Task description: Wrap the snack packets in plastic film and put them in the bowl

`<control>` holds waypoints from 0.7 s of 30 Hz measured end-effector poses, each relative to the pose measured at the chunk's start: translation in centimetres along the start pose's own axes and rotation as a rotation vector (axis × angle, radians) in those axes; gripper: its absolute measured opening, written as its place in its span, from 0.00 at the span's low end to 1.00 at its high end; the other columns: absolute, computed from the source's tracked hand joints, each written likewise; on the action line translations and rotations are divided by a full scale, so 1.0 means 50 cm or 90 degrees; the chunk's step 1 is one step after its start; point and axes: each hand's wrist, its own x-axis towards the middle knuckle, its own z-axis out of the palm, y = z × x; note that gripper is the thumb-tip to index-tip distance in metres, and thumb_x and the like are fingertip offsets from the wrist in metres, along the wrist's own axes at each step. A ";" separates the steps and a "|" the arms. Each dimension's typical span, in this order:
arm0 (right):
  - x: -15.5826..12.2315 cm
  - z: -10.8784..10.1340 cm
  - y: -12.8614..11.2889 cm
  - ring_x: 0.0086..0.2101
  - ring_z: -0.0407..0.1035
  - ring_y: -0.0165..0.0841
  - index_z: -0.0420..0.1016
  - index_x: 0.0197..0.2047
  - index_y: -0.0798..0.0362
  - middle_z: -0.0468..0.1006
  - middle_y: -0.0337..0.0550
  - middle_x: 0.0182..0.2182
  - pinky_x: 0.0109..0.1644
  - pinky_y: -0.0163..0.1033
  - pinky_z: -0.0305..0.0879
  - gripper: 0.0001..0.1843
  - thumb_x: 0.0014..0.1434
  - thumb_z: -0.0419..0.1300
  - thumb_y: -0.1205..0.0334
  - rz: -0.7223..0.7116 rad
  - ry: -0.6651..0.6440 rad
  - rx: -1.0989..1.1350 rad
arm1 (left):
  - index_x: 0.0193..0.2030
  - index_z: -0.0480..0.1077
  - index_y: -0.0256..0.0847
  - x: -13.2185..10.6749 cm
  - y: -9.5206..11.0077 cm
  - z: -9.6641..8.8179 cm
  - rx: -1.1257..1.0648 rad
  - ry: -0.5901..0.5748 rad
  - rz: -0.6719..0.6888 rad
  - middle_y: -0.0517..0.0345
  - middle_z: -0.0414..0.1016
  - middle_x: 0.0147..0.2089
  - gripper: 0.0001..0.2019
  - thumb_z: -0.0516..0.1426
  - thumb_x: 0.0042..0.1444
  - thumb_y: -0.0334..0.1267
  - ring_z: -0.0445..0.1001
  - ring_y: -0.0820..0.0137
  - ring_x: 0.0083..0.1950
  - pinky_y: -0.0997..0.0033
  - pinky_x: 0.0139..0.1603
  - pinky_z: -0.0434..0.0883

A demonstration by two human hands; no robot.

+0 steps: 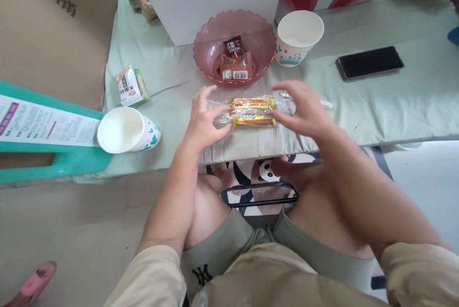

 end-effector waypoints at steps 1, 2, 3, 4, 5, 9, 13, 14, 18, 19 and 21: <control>-0.002 0.006 -0.009 0.53 0.71 0.47 0.76 0.47 0.49 0.79 0.51 0.52 0.55 0.51 0.64 0.13 0.61 0.58 0.56 -0.030 -0.045 -0.018 | 0.39 0.78 0.43 0.001 0.006 -0.001 0.010 -0.015 0.017 0.50 0.64 0.70 0.07 0.64 0.52 0.37 0.57 0.48 0.75 0.45 0.75 0.58; -0.005 0.010 -0.018 0.50 0.72 0.46 0.77 0.43 0.49 0.81 0.50 0.49 0.54 0.50 0.64 0.10 0.62 0.57 0.57 -0.049 -0.082 -0.041 | 0.36 0.78 0.42 0.001 0.012 -0.004 0.016 -0.020 0.030 0.50 0.67 0.68 0.03 0.63 0.53 0.35 0.58 0.49 0.75 0.45 0.75 0.59; -0.010 0.011 -0.026 0.46 0.74 0.44 0.76 0.40 0.49 0.82 0.49 0.45 0.51 0.49 0.63 0.09 0.62 0.55 0.59 -0.052 -0.114 -0.070 | 0.33 0.77 0.42 0.000 0.019 -0.008 0.020 -0.017 0.041 0.51 0.70 0.65 0.02 0.62 0.54 0.34 0.61 0.50 0.73 0.46 0.74 0.60; -0.014 0.009 -0.034 0.41 0.74 0.42 0.76 0.37 0.50 0.82 0.48 0.41 0.47 0.47 0.62 0.09 0.62 0.54 0.61 -0.039 -0.141 -0.101 | 0.31 0.77 0.42 -0.002 0.027 -0.015 0.023 -0.009 0.052 0.51 0.73 0.61 0.03 0.61 0.55 0.33 0.64 0.52 0.71 0.46 0.72 0.62; -0.018 0.004 -0.042 0.37 0.73 0.40 0.75 0.35 0.50 0.82 0.46 0.37 0.43 0.45 0.61 0.08 0.61 0.54 0.62 -0.014 -0.168 -0.130 | 0.31 0.76 0.42 -0.005 0.036 -0.023 0.023 -0.001 0.064 0.52 0.76 0.57 0.04 0.60 0.55 0.32 0.69 0.53 0.68 0.47 0.70 0.65; -0.031 -0.023 -0.069 0.30 0.69 0.36 0.77 0.41 0.49 0.82 0.42 0.31 0.34 0.40 0.54 0.11 0.60 0.54 0.62 0.090 -0.326 -0.154 | 0.32 0.75 0.42 -0.024 0.072 -0.055 -0.039 -0.037 0.108 0.56 0.81 0.42 0.07 0.56 0.57 0.31 0.79 0.65 0.47 0.62 0.51 0.74; -0.032 -0.030 -0.072 0.37 0.74 0.40 0.80 0.49 0.46 0.83 0.43 0.31 0.37 0.40 0.58 0.17 0.64 0.51 0.58 0.141 -0.493 -0.132 | 0.29 0.74 0.41 -0.033 0.087 -0.077 -0.103 -0.127 0.044 0.59 0.79 0.31 0.06 0.58 0.56 0.35 0.75 0.72 0.33 0.71 0.36 0.69; -0.032 -0.029 -0.069 0.38 0.74 0.41 0.81 0.48 0.45 0.83 0.44 0.31 0.37 0.41 0.59 0.18 0.65 0.50 0.57 0.157 -0.513 -0.139 | 0.26 0.72 0.41 -0.032 0.088 -0.081 -0.120 -0.170 0.013 0.61 0.76 0.27 0.08 0.59 0.55 0.37 0.72 0.73 0.29 0.71 0.33 0.67; -0.035 -0.024 -0.051 0.36 0.76 0.45 0.83 0.44 0.46 0.84 0.49 0.34 0.36 0.44 0.64 0.19 0.64 0.50 0.54 0.214 -0.439 -0.206 | 0.18 0.70 0.41 -0.022 0.091 -0.095 -0.189 -0.423 -0.148 0.63 0.67 0.16 0.21 0.57 0.60 0.47 0.64 0.75 0.20 0.71 0.24 0.60; -0.037 -0.023 -0.046 0.36 0.76 0.47 0.83 0.45 0.46 0.84 0.51 0.35 0.35 0.46 0.65 0.19 0.64 0.51 0.54 0.218 -0.397 -0.226 | 0.18 0.70 0.42 -0.021 0.093 -0.095 -0.183 -0.436 -0.175 0.62 0.67 0.16 0.21 0.56 0.60 0.49 0.64 0.74 0.20 0.71 0.25 0.61; -0.040 -0.019 -0.034 0.36 0.77 0.50 0.81 0.51 0.47 0.84 0.53 0.37 0.34 0.48 0.67 0.20 0.62 0.52 0.55 0.216 -0.335 -0.258 | 0.22 0.73 0.43 -0.020 0.097 -0.091 -0.141 -0.345 -0.183 0.60 0.72 0.21 0.18 0.58 0.60 0.48 0.69 0.71 0.24 0.69 0.30 0.67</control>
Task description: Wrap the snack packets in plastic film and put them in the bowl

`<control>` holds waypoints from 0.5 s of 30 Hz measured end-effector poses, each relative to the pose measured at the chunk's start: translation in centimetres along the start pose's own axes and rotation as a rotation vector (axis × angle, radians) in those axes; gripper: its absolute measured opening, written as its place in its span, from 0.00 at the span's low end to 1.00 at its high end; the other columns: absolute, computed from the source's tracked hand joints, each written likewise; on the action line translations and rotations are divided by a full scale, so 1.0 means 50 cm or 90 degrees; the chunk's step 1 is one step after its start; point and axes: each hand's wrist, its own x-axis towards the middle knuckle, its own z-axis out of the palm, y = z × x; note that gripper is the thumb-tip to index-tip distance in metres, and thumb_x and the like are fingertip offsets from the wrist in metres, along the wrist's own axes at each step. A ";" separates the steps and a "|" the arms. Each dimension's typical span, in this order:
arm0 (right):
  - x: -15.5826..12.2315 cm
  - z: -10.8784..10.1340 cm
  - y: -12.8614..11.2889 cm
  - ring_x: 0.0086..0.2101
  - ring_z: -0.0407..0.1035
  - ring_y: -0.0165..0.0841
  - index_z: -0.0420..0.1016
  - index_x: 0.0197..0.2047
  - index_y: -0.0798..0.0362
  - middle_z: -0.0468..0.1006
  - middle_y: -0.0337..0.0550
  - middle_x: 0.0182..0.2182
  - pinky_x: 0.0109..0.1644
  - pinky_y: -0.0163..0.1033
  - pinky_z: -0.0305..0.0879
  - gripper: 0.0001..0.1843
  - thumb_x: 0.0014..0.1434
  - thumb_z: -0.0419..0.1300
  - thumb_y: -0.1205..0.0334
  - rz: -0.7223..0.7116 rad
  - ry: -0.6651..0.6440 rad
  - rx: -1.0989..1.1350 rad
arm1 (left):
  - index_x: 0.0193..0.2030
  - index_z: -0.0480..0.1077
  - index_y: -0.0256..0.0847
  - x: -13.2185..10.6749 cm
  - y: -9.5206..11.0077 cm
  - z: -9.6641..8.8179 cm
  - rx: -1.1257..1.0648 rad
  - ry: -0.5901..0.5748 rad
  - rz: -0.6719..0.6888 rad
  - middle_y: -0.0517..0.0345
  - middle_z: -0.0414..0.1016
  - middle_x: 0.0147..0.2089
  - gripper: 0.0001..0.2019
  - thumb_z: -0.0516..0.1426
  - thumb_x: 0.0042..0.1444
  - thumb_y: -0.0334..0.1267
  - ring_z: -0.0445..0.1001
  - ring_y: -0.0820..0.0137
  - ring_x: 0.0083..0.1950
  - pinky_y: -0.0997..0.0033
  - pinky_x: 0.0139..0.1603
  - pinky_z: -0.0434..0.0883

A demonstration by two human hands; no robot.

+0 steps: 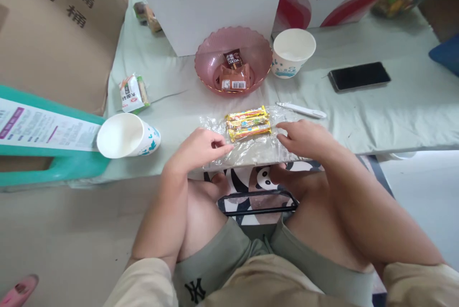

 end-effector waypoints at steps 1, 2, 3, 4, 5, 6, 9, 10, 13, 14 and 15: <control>0.003 0.004 0.003 0.35 0.77 0.50 0.78 0.57 0.48 0.84 0.54 0.36 0.33 0.48 0.67 0.23 0.62 0.53 0.56 0.005 0.017 -0.004 | 0.27 0.75 0.43 0.002 0.000 0.004 0.026 0.075 0.023 0.59 0.77 0.28 0.13 0.60 0.57 0.47 0.74 0.68 0.30 0.67 0.38 0.72; 0.006 0.008 0.006 0.33 0.77 0.50 0.74 0.63 0.50 0.84 0.54 0.34 0.32 0.48 0.67 0.28 0.61 0.53 0.57 0.008 0.027 0.001 | 0.35 0.78 0.44 0.005 -0.002 0.008 0.058 0.141 0.052 0.56 0.80 0.38 0.09 0.64 0.54 0.46 0.78 0.64 0.40 0.62 0.48 0.74; 0.009 0.012 0.007 0.31 0.76 0.49 0.68 0.68 0.52 0.84 0.53 0.32 0.32 0.48 0.67 0.33 0.60 0.53 0.58 0.008 0.039 0.020 | 0.44 0.78 0.46 0.009 -0.006 0.013 0.088 0.190 0.077 0.52 0.80 0.49 0.15 0.67 0.50 0.46 0.77 0.58 0.52 0.56 0.58 0.72; 0.014 0.015 0.006 0.30 0.75 0.48 0.60 0.73 0.55 0.83 0.51 0.29 0.32 0.48 0.67 0.38 0.60 0.53 0.59 0.002 0.056 0.055 | 0.54 0.76 0.47 0.014 -0.013 0.017 0.116 0.217 0.092 0.49 0.75 0.61 0.27 0.70 0.45 0.46 0.71 0.52 0.63 0.50 0.67 0.67; 0.019 0.018 0.004 0.28 0.75 0.46 0.53 0.76 0.56 0.83 0.49 0.28 0.32 0.47 0.67 0.42 0.59 0.53 0.60 -0.010 0.080 0.108 | 0.62 0.71 0.47 0.020 -0.023 0.022 0.137 0.228 0.096 0.46 0.67 0.69 0.38 0.72 0.41 0.45 0.62 0.47 0.72 0.45 0.72 0.60; 0.024 0.020 0.000 0.28 0.74 0.45 0.49 0.77 0.57 0.83 0.47 0.29 0.34 0.47 0.69 0.44 0.59 0.53 0.61 -0.027 0.110 0.171 | 0.67 0.66 0.47 0.027 -0.034 0.025 0.148 0.234 0.086 0.44 0.59 0.74 0.45 0.73 0.40 0.45 0.54 0.45 0.76 0.42 0.75 0.55; 0.041 0.025 -0.020 0.37 0.77 0.43 0.59 0.71 0.51 0.83 0.49 0.42 0.43 0.49 0.72 0.36 0.59 0.53 0.62 -0.106 0.209 0.312 | 0.68 0.64 0.40 0.056 -0.071 0.034 0.118 0.272 0.008 0.40 0.59 0.74 0.40 0.69 0.46 0.40 0.53 0.46 0.77 0.44 0.76 0.55; 0.048 0.026 -0.029 0.43 0.77 0.43 0.67 0.64 0.50 0.81 0.51 0.47 0.48 0.50 0.72 0.29 0.59 0.54 0.62 -0.146 0.230 0.318 | 0.63 0.69 0.38 0.066 -0.079 0.036 0.096 0.286 -0.028 0.39 0.64 0.70 0.32 0.66 0.49 0.38 0.59 0.47 0.74 0.46 0.75 0.58; 0.066 0.034 -0.056 0.58 0.69 0.49 0.74 0.52 0.51 0.74 0.56 0.60 0.60 0.55 0.67 0.19 0.56 0.57 0.61 -0.269 0.220 0.239 | 0.37 0.75 0.39 0.089 -0.082 0.041 -0.047 0.310 -0.109 0.43 0.76 0.55 0.06 0.61 0.53 0.36 0.75 0.54 0.60 0.51 0.68 0.68; 0.071 0.038 -0.064 0.62 0.66 0.51 0.73 0.55 0.51 0.71 0.57 0.63 0.63 0.56 0.64 0.23 0.55 0.59 0.61 -0.292 0.204 0.201 | 0.33 0.73 0.40 0.094 -0.075 0.042 -0.144 0.310 -0.122 0.45 0.78 0.51 0.04 0.59 0.54 0.37 0.77 0.56 0.56 0.52 0.65 0.70; 0.075 0.041 -0.072 0.64 0.64 0.52 0.71 0.59 0.52 0.69 0.57 0.65 0.66 0.58 0.61 0.28 0.54 0.60 0.62 -0.301 0.190 0.165 | 0.32 0.71 0.41 0.096 -0.066 0.043 -0.265 0.300 -0.129 0.47 0.79 0.48 0.05 0.58 0.55 0.38 0.78 0.58 0.53 0.54 0.61 0.73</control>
